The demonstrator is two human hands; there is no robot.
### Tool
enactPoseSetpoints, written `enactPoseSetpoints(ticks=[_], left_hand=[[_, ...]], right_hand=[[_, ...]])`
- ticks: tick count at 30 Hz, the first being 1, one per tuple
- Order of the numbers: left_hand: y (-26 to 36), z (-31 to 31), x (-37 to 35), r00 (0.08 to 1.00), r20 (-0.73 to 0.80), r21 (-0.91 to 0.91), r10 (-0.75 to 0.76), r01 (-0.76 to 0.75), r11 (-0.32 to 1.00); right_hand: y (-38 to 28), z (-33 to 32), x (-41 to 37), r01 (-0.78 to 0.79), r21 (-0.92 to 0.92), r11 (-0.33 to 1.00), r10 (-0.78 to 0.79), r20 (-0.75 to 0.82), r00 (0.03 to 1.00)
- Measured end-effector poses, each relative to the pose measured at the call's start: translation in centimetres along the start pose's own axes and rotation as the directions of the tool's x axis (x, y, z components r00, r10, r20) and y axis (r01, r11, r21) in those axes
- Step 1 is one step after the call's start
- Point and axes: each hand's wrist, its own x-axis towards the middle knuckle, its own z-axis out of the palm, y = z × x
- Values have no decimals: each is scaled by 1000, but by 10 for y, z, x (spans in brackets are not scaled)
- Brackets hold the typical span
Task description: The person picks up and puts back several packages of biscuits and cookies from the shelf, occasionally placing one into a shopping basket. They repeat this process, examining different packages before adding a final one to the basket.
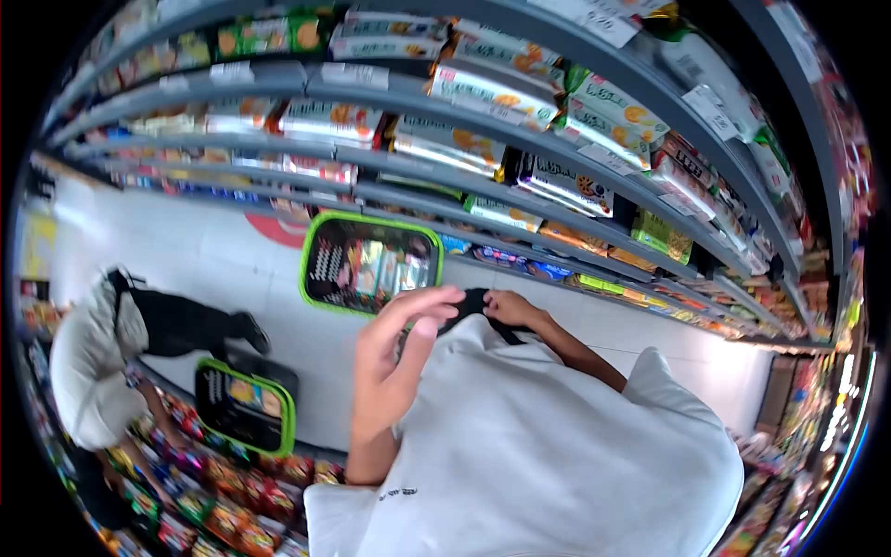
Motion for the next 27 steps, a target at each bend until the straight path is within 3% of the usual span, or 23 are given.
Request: enactPoseSetpoints(ticks=[1, 3, 6, 8, 12, 17, 21, 24, 25, 27], left_hand=[[-21, -5, 7, 990, 2, 31, -140, 140, 990], [-78, -19, 11, 973, 47, 294, -224, 201, 934], [-141, -33, 8, 930, 179, 454, -321, 211, 865], [-162, -31, 9, 792, 275, 532, -545, 346, 773], [-174, -24, 12, 736, 324, 614, -594, 314, 724], [-208, -17, 13, 865, 168, 585, -472, 298, 754], [-237, -16, -1, 879, 88, 549, -468, 349, 760], [-238, -12, -12, 845, -3, 667, -535, 400, 629], [-264, -18, -25, 879, -9, 686, -476, 352, 636], [-275, -22, -33, 849, -54, 692, -526, 412, 593]], right_hand=[[2, 7, -2, -17, 12, 1000, 17, -41, 999], [-1, 9, -6, -53, 59, 997, 58, -86, 995], [3, 9, -2, -136, 75, 988, 143, -88, 986], [8, 5, 0, -201, 71, 977, 206, -57, 977], [18, -5, 18, -147, 55, 988, 150, -56, 987], [29, -21, 47, -127, 93, 988, 134, -71, 989], [39, -21, 59, -86, 116, 989, 97, -88, 991], [45, -15, 63, -52, 87, 995, 53, 1, 999], [45, -13, 62, -20, 84, 996, 19, 12, 1000], [50, -5, 60, -5, 146, 989, -1, 42, 999]])
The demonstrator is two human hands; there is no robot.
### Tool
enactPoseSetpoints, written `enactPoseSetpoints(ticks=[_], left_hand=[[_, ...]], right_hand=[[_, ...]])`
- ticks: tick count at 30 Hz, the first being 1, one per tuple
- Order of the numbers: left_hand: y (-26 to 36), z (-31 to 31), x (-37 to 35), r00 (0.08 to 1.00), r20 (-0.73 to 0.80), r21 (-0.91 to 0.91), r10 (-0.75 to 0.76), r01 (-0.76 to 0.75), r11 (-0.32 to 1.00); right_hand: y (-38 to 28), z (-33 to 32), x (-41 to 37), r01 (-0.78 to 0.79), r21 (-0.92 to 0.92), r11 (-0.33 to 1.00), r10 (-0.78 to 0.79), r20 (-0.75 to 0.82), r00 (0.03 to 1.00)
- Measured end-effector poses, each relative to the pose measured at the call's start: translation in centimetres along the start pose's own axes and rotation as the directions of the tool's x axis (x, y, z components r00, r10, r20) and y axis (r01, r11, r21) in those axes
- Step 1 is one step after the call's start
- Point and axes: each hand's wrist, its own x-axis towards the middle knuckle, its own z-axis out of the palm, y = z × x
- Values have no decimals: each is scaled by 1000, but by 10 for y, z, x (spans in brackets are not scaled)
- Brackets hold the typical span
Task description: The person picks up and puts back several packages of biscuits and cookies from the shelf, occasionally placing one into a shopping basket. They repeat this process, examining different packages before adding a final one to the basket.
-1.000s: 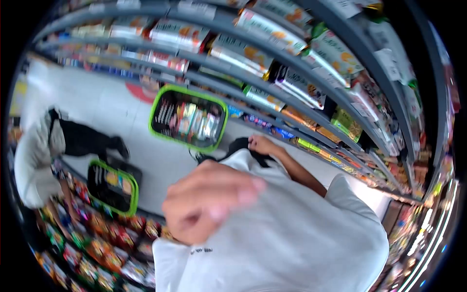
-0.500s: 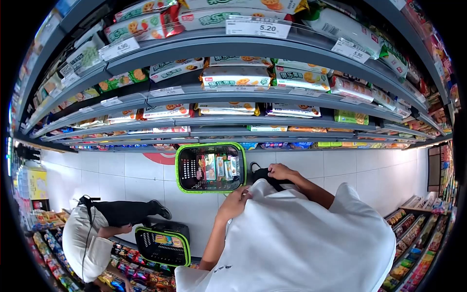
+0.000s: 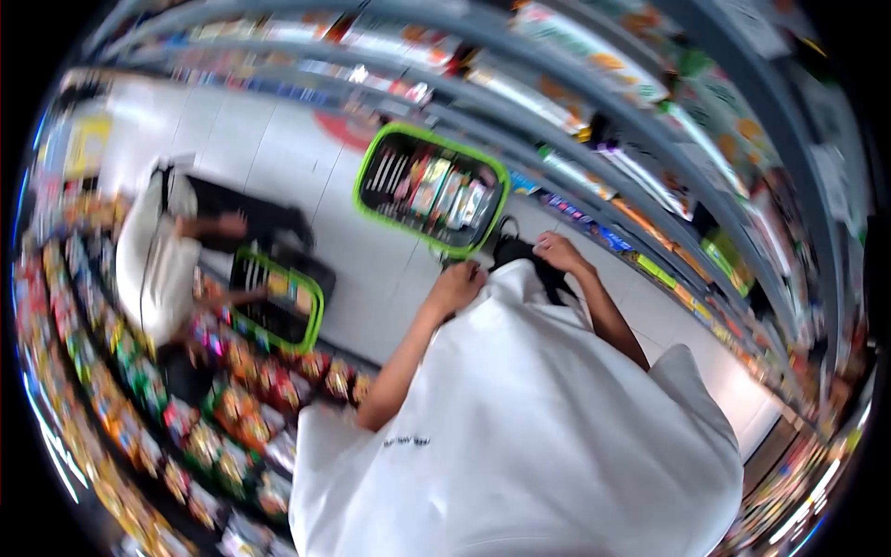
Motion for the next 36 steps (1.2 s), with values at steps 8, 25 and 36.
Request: enactPoseSetpoints(ticks=[8, 25, 36], left_hand=[[-49, 26, -20, 955, -69, 37, -287, 290, 956], [-266, 185, 5, 780, 26, -313, -625, 600, 736], [-307, 185, 100, 540, -58, -88, -840, 835, 543]], right_hand=[[11, 19, 17, -114, 2, 993, 111, 194, 975], [29, 176, 283, -511, 499, 700, 377, 350, 857], [137, 256, 437, -83, -587, 805, 235, 188, 954]])
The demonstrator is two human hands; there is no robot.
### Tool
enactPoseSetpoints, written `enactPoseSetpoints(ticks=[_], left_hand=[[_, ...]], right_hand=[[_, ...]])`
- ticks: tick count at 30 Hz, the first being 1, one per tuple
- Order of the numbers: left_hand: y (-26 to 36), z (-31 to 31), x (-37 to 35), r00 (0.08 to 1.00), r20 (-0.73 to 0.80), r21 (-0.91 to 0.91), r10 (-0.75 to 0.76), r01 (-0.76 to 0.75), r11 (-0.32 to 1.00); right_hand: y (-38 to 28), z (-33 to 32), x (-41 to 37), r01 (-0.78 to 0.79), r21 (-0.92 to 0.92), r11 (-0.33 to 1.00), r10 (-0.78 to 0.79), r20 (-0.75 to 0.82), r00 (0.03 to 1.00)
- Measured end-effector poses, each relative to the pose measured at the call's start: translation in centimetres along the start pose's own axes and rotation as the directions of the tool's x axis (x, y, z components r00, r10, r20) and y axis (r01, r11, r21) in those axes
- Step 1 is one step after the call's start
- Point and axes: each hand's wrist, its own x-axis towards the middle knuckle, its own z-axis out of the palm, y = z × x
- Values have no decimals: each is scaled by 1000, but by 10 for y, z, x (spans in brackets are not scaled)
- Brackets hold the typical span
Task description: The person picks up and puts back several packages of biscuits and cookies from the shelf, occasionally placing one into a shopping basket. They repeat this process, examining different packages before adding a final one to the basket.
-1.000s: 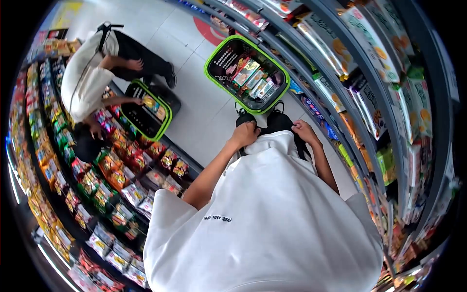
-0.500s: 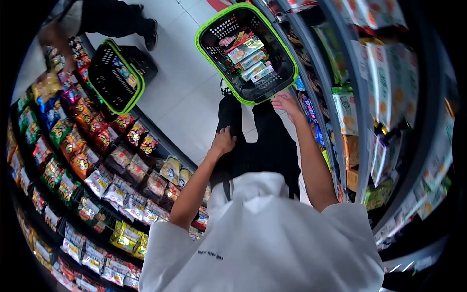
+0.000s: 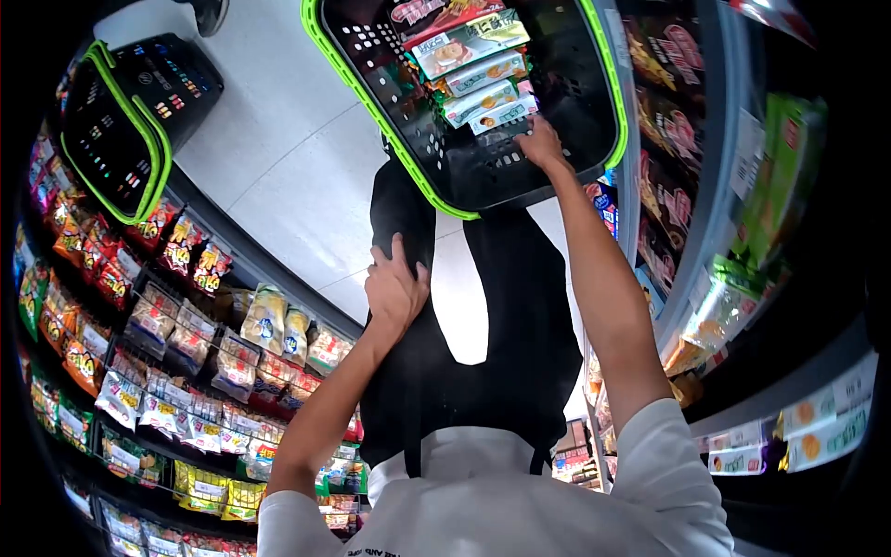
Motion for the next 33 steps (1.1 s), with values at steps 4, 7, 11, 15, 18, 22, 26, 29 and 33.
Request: enactPoseSetpoints(ticks=[4, 7, 11, 15, 18, 22, 26, 29, 33], left_hand=[[6, -5, 11, 999, -31, -8, -15, 15, 1000], [5, -6, 15, 996, -87, -29, 3, -5, 1000], [6, -9, 26, 998, -58, -45, -10, 7, 999], [6, -12, 33, 997, -71, -34, 1, -3, 999], [7, -16, 37, 997, -77, -31, 4, -7, 999], [10, -22, 37, 997, -74, -33, 6, -8, 999], [11, -20, 32, 997, -72, -48, 1, -5, 999], [9, -10, 25, 991, -124, 14, 47, -46, 999], [5, -13, -10, 989, -91, -68, 117, -123, 990]], right_hand=[[19, 21, 59, 58, -125, 990, -61, -18, 998], [10, 22, 94, 76, -199, 977, -77, 4, 997], [1, 32, 135, 92, -274, 957, -71, 85, 994], [-6, 52, 153, 33, -244, 969, -2, 128, 992], [-10, 57, 148, -3, -231, 973, 38, 147, 988], [6, 60, 138, 96, -27, 995, -93, 89, 992], [-26, 27, 81, 100, 67, 993, -109, 143, 984], [-21, 22, 36, 140, 83, 987, -143, 39, 989], [-65, -51, -99, 12, 284, 959, 30, -142, 989]])
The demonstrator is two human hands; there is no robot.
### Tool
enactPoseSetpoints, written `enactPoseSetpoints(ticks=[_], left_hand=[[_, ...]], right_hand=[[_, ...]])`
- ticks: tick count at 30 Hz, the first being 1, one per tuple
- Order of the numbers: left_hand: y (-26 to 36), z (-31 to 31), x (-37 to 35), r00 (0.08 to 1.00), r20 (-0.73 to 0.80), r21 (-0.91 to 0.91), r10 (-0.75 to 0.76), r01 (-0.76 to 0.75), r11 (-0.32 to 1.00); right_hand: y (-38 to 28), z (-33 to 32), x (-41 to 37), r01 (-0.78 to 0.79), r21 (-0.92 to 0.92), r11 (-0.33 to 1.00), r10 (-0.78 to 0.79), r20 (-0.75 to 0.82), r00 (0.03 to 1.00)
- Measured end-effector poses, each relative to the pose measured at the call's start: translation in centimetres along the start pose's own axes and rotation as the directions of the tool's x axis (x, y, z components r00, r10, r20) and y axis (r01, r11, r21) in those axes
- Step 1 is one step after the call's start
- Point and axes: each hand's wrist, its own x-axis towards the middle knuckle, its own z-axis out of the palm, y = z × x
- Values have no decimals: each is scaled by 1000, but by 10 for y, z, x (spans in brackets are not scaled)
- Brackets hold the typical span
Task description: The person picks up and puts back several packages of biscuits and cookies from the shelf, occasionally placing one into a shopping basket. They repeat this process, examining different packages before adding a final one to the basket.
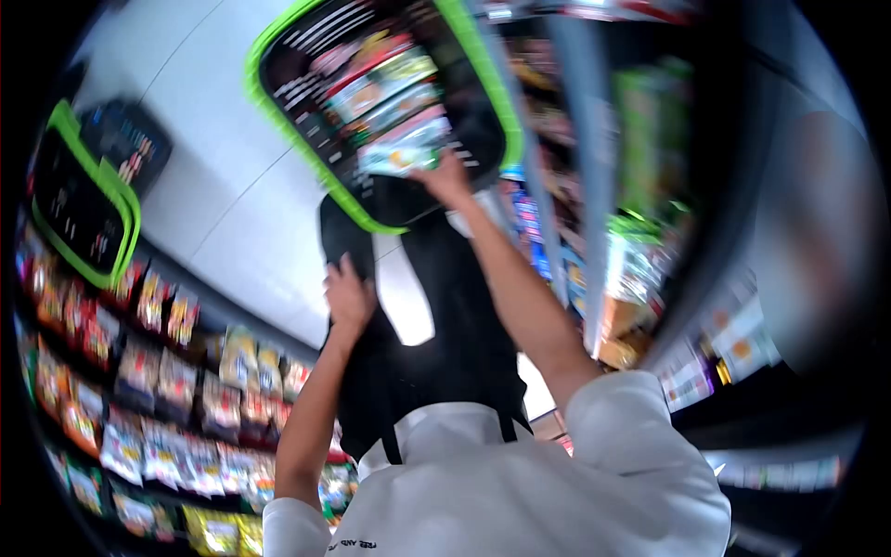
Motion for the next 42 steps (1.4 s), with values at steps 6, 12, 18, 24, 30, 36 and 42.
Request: enactPoseSetpoints(ticks=[6, 12, 18, 24, 30, 36, 42], left_hand=[[71, -95, -53, 968, 244, -832, 63, 175, 526], [169, -186, -97, 816, 246, -968, 522, 238, 85], [253, -246, -145, 638, 213, -959, 740, 281, 34], [321, -274, -228, 503, 190, -977, 843, 181, 113], [374, -286, -309, 372, 127, -986, 919, -55, 159], [417, -287, -384, 193, 201, -951, 960, -196, 238], [452, -283, -428, 122, 321, -843, 939, -415, 342]], right_hand=[[-31, -124, -148, 21, 467, 884, 16, -74, 997], [-87, -270, -297, 93, 721, 687, 25, -152, 988], [-63, -331, -388, 235, 725, 648, 30, -333, 943], [-29, -359, -448, 421, 842, 337, 76, -470, 880], [-26, -403, -534, 632, 774, 34, 209, -624, 753], [-3, -428, -580, 787, 617, 5, 332, -744, 580], [14, -450, -605, 894, 426, -141, 427, -788, 443]])
